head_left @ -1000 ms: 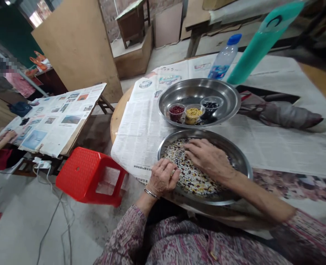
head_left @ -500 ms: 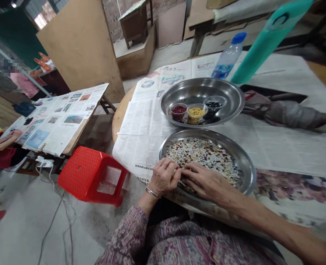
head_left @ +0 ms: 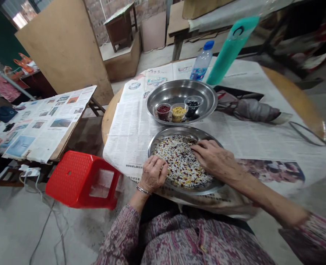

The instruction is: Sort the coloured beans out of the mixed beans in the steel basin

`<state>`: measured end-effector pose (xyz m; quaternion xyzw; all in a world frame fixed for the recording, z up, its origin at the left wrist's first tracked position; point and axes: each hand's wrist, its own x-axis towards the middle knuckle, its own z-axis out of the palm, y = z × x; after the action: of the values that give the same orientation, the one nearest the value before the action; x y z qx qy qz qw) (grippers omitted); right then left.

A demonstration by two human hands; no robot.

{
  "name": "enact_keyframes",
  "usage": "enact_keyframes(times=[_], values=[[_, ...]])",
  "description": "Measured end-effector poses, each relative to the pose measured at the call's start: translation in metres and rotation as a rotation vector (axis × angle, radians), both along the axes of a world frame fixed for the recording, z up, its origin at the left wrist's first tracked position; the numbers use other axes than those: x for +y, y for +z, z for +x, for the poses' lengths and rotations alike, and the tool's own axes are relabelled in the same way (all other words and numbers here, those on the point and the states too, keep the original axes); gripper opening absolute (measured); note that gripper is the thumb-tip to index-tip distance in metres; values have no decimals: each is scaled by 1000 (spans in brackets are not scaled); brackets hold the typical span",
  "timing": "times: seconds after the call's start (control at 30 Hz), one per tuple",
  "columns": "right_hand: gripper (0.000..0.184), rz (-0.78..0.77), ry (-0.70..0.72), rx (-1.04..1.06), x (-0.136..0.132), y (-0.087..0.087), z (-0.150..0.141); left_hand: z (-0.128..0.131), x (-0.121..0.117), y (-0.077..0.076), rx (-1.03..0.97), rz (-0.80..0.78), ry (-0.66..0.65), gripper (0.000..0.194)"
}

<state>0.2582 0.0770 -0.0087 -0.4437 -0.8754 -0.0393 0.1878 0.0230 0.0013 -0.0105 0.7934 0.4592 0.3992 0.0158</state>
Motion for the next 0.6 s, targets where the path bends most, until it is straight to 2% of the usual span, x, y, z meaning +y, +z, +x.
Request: enact_keyframes(times=[0.13,0.3,0.37,0.43,0.6], values=[[29,-103,60,85,-28,-1,0,0,1,-2,0,2,0,20],[24,-307,236,249,-50,-5,-33,-1,1,-2,5,9,0,19],[27,-337,296,298,-43,-4,-46,0,1,-2,15,8,12,20],[31,-312,295,320,-29,0,-54,0,1,-2,24,11,17,21],[27,-146,145,183,17,12,-60,0,1,-1,16,20,9,20]])
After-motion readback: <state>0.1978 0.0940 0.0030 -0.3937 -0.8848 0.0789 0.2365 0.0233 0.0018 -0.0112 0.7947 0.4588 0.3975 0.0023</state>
